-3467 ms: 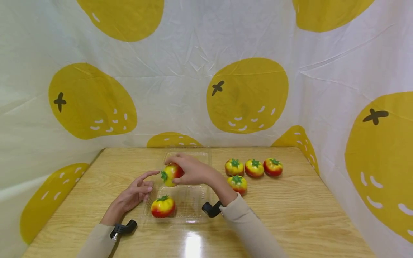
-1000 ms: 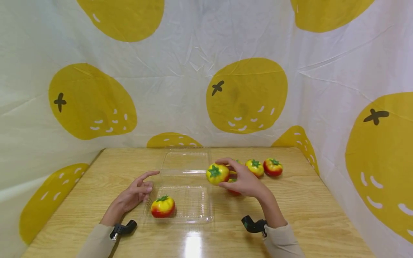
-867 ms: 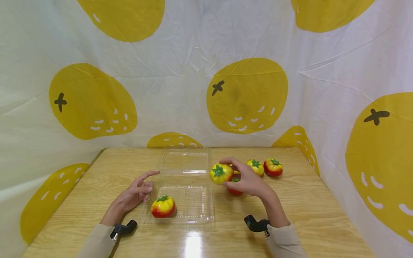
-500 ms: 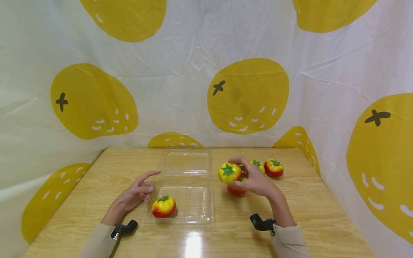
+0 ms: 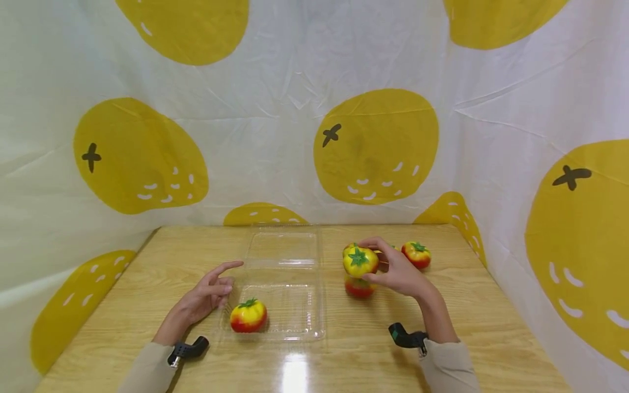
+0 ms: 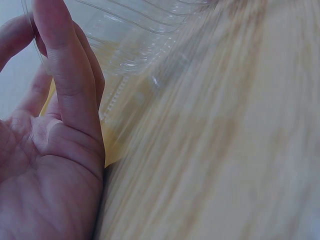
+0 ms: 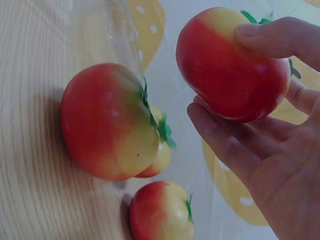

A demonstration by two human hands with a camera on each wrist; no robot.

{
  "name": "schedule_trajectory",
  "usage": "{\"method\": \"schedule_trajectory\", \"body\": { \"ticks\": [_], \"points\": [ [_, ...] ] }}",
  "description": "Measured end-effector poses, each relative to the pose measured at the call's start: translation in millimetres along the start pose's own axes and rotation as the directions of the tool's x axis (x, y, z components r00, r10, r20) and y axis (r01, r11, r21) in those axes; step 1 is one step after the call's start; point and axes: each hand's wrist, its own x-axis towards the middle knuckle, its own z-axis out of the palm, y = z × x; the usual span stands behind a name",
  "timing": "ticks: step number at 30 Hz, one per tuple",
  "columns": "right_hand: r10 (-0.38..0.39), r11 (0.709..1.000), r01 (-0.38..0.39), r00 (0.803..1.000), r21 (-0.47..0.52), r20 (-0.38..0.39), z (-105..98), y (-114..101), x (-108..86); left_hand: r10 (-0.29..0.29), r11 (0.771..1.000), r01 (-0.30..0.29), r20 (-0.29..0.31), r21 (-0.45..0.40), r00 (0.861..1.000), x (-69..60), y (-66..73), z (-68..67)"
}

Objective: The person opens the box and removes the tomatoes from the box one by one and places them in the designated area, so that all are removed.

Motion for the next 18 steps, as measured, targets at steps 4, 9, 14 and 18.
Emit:
{"method": "schedule_trajectory", "body": {
  "ticks": [4, 9, 14, 18],
  "points": [
    [0.010, 1.000, -0.010, 1.000, -0.009, 0.003, -2, 4, -1.2, -0.013, 1.000, 0.013, -0.007, -0.015, 1.000, -0.9, 0.0, -0.4],
    [0.014, 1.000, -0.014, 1.000, -0.019, -0.003, -6, 8, -5.1, -0.023, 1.000, 0.023, -0.022, -0.002, 0.999, -0.4, 0.0, -0.1],
    [0.007, 1.000, -0.008, 1.000, -0.019, -0.013, -13, 9, -8.8, -0.020, 1.000, 0.020, -0.017, 0.000, 1.000, -0.4, 0.9, 0.3],
    [0.003, 1.000, -0.003, 1.000, -0.020, -0.019, -19, 12, -11.7, -0.025, 1.000, 0.024, -0.030, -0.009, 0.999, -0.6, 0.8, 1.2]
  ]
}}
